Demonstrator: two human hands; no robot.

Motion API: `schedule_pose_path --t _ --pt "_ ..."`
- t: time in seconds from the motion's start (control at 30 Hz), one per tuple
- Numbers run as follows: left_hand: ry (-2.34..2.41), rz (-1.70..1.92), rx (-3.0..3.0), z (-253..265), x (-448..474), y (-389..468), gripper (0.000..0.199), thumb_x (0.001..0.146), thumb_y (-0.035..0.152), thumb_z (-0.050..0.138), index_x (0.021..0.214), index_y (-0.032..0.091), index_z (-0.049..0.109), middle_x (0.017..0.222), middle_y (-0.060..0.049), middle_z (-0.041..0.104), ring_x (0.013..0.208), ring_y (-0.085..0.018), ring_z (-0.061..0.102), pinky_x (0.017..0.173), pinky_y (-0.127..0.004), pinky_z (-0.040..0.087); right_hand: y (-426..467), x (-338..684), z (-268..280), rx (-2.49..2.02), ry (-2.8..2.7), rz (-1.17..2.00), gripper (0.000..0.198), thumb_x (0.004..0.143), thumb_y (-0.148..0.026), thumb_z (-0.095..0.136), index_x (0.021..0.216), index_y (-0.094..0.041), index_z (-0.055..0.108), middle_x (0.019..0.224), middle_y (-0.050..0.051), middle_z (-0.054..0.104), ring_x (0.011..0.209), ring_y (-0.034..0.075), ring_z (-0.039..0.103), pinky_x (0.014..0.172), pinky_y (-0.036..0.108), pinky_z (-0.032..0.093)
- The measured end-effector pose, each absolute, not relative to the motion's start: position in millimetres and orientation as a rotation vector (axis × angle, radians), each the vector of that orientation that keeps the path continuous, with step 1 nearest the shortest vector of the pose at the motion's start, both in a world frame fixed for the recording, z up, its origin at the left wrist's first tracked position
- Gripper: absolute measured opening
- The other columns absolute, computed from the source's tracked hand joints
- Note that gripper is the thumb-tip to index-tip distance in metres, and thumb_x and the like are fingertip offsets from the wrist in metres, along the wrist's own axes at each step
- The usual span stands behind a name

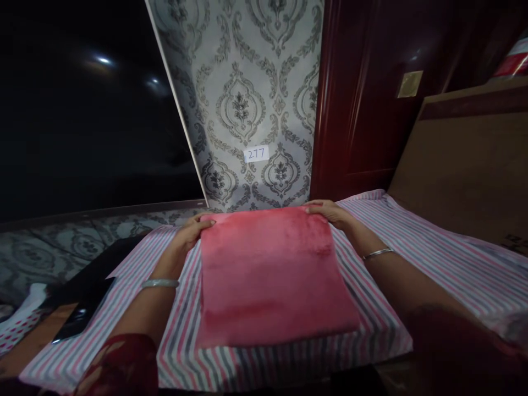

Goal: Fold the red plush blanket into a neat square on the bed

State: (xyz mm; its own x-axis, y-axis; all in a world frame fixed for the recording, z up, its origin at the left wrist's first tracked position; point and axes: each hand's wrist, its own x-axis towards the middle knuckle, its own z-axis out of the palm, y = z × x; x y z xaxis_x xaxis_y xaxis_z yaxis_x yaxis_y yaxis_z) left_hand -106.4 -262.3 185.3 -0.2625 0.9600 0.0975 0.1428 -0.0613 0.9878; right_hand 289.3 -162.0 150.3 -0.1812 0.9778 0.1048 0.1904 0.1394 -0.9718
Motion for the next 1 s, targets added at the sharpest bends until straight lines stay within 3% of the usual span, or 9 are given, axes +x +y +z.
schedule_pose_path --t 0.2,0.33,0.4,0.47,0.63,0.7,0.77,0.83,1.0 --pt "1.707 1.321 1.2 149 -113 -221 0.032 0.05 0.032 0.079 0.069 0.019 0.057 0.055 0.006 0.052 0.052 -0.011 0.049 0.051 -0.023 0.041 -131 261 118 -1.387 -1.55 0.94 0.024 0.074 -0.032 0.068 0.087 -0.012 0.072 0.067 0.002 0.068 0.059 0.013 0.059 0.057 0.023 0.046" --pt "1.907 1.228 1.264 131 -117 -206 0.026 0.057 0.033 0.076 0.074 0.018 0.061 0.06 0.001 0.059 0.064 -0.02 0.062 0.059 -0.029 0.048 -119 254 108 -1.526 -1.621 0.727 0.034 0.08 -0.04 0.064 0.096 -0.011 0.074 0.077 0.008 0.072 0.072 0.019 0.066 0.066 0.026 0.05" --pt "2.019 1.193 1.342 126 -115 -200 0.024 0.062 0.03 0.074 0.08 0.018 0.064 0.073 -0.005 0.068 0.086 -0.027 0.069 0.074 -0.035 0.052 -116 250 106 -1.583 -1.678 0.604 0.038 0.085 -0.04 0.058 0.106 -0.012 0.074 0.093 0.012 0.075 0.09 0.023 0.069 0.078 0.03 0.051" --pt "2.1 1.148 1.46 124 -107 -194 0.026 0.067 0.028 0.07 0.091 0.018 0.068 0.097 -0.012 0.074 0.112 -0.032 0.064 0.092 -0.04 0.049 -115 240 106 -1.621 -1.759 0.492 0.042 0.091 -0.036 0.05 0.118 -0.012 0.071 0.114 0.016 0.072 0.108 0.027 0.066 0.09 0.035 0.049" --pt "2.065 0.961 1.851 115 -51 -189 0.046 0.083 0.032 0.061 0.126 0.018 0.063 0.145 -0.014 0.055 0.14 -0.027 0.044 0.118 -0.043 0.026 -131 189 98 -1.549 -2.092 0.301 0.045 0.1 -0.035 0.036 0.134 -0.023 0.062 0.14 0.011 0.059 0.131 0.027 0.051 0.109 0.046 0.035" --pt "2.059 0.813 2.031 100 -27 -193 0.052 0.087 0.037 0.058 0.135 0.019 0.058 0.152 -0.014 0.048 0.146 -0.028 0.035 0.122 -0.049 0.016 -143 171 88 -1.501 -2.213 0.234 0.043 0.1 -0.037 0.037 0.133 -0.025 0.062 0.144 0.009 0.056 0.135 0.028 0.045 0.114 0.053 0.026" --pt "2.106 0.516 2.259 80 -13 -199 0.055 0.093 0.044 0.049 0.142 0.019 0.051 0.155 -0.015 0.043 0.147 -0.032 0.032 0.12 -0.059 0.015 -154 162 74 -1.486 -2.298 0.179 0.043 0.1 -0.037 0.038 0.133 -0.023 0.062 0.143 0.011 0.056 0.135 0.03 0.044 0.114 0.058 0.02" --pt "2.162 0.309 2.369 59 -10 -204 0.057 0.098 0.046 0.038 0.147 0.019 0.046 0.156 -0.016 0.041 0.146 -0.034 0.034 0.117 -0.064 0.02 -160 159 60 -1.493 -2.345 0.145 0.044 0.1 -0.036 0.039 0.135 -0.021 0.06 0.141 0.013 0.057 0.133 0.031 0.046 0.113 0.061 0.021" --pt "2.207 0.267 2.393 31 -17 -202 0.06 0.1 0.048 0.03 0.151 0.019 0.04 0.157 -0.015 0.04 0.146 -0.034 0.033 0.116 -0.065 0.022 -160 161 33 -1.501 -2.382 0.019 0.046 0.102 -0.036 0.033 0.141 -0.023 0.053 0.14 0.011 0.058 0.129 0.029 0.046 0.111 0.056 0.023"
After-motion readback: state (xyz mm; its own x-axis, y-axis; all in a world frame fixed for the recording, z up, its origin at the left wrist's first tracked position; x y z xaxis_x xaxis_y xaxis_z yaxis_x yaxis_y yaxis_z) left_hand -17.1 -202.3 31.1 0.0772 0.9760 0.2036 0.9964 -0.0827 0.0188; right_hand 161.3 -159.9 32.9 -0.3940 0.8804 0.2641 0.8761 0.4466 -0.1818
